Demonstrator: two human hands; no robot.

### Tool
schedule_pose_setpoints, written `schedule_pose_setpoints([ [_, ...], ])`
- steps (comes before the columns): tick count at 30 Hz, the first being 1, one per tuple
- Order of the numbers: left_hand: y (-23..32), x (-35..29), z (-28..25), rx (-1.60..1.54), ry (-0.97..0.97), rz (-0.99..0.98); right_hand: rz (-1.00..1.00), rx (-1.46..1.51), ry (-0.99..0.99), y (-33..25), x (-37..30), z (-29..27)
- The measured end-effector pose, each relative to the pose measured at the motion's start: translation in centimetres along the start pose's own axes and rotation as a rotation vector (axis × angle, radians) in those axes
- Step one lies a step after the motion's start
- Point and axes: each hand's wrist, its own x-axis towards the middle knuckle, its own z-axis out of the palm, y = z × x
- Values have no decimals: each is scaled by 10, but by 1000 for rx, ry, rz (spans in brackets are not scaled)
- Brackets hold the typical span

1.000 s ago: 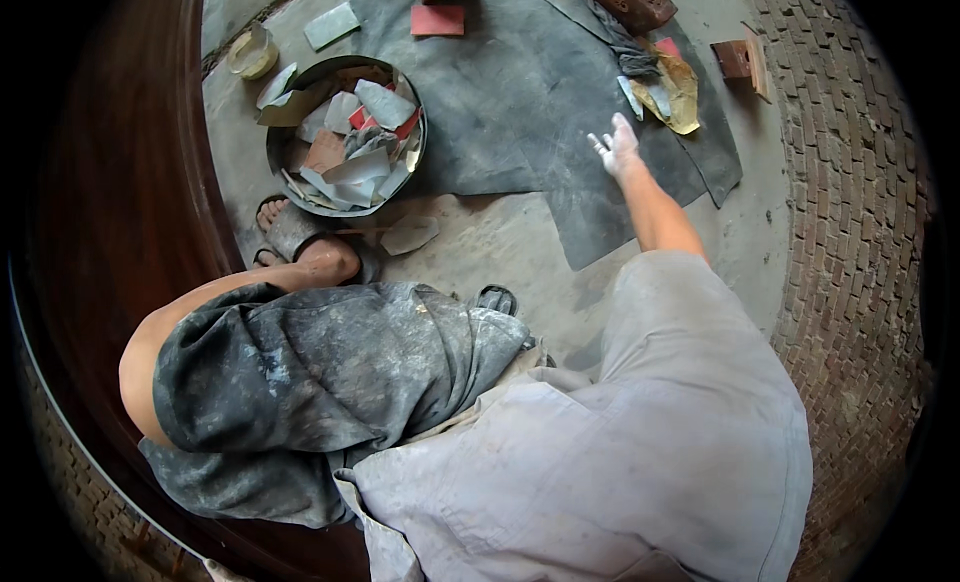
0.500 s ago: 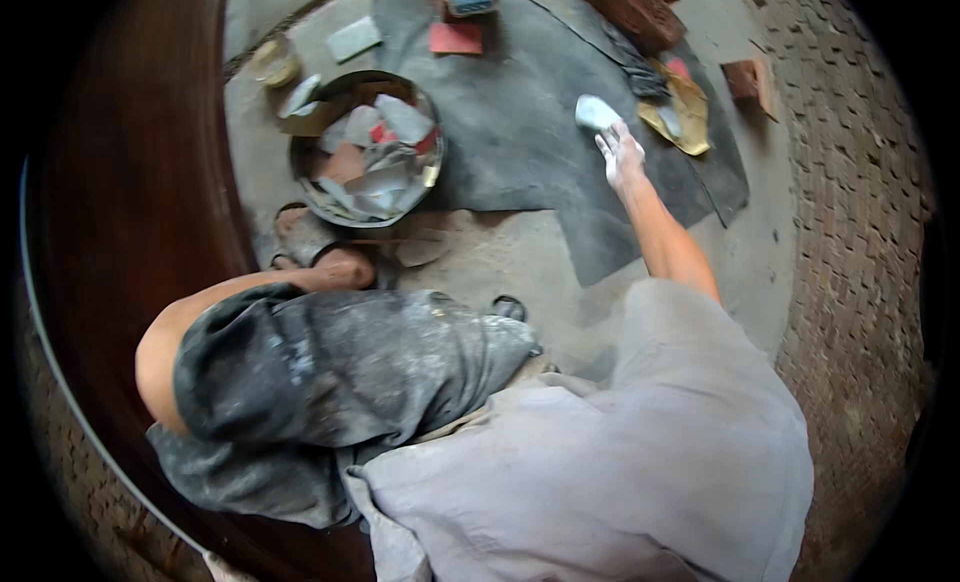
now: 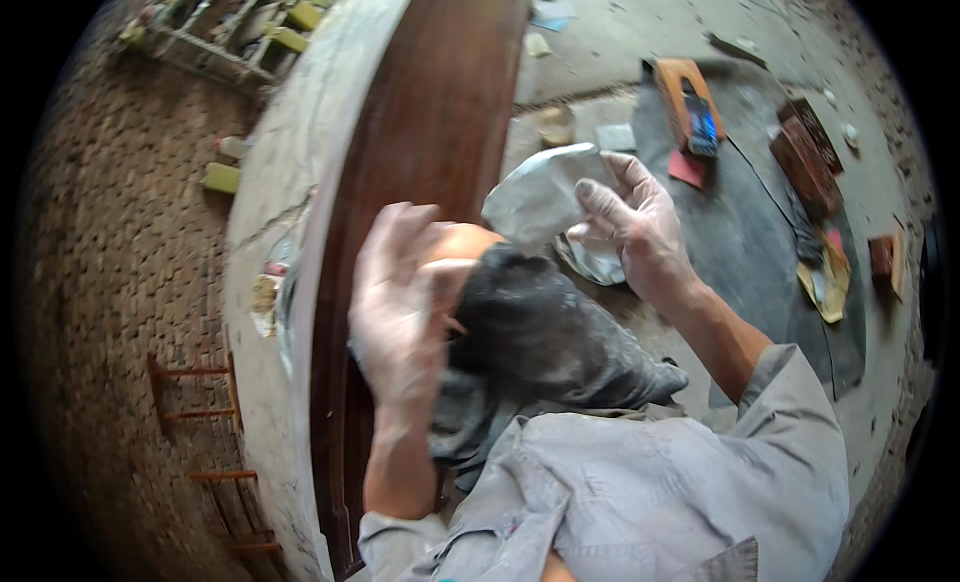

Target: The person sands a long wooden piece using sandpaper, focusing on edges and surfaces. They switch sandpaper sheets and continue smoothing the wood while sitting on the floor.

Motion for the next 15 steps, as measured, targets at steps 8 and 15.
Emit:
schedule_pose_setpoints([
  [8, -5, -16, -19, -118, 202, -215, 389, 169, -457, 11, -24, 66],
  [15, 21, -33, -67, -16, 230, -226, 587, 166, -752, 32, -8, 113],
])
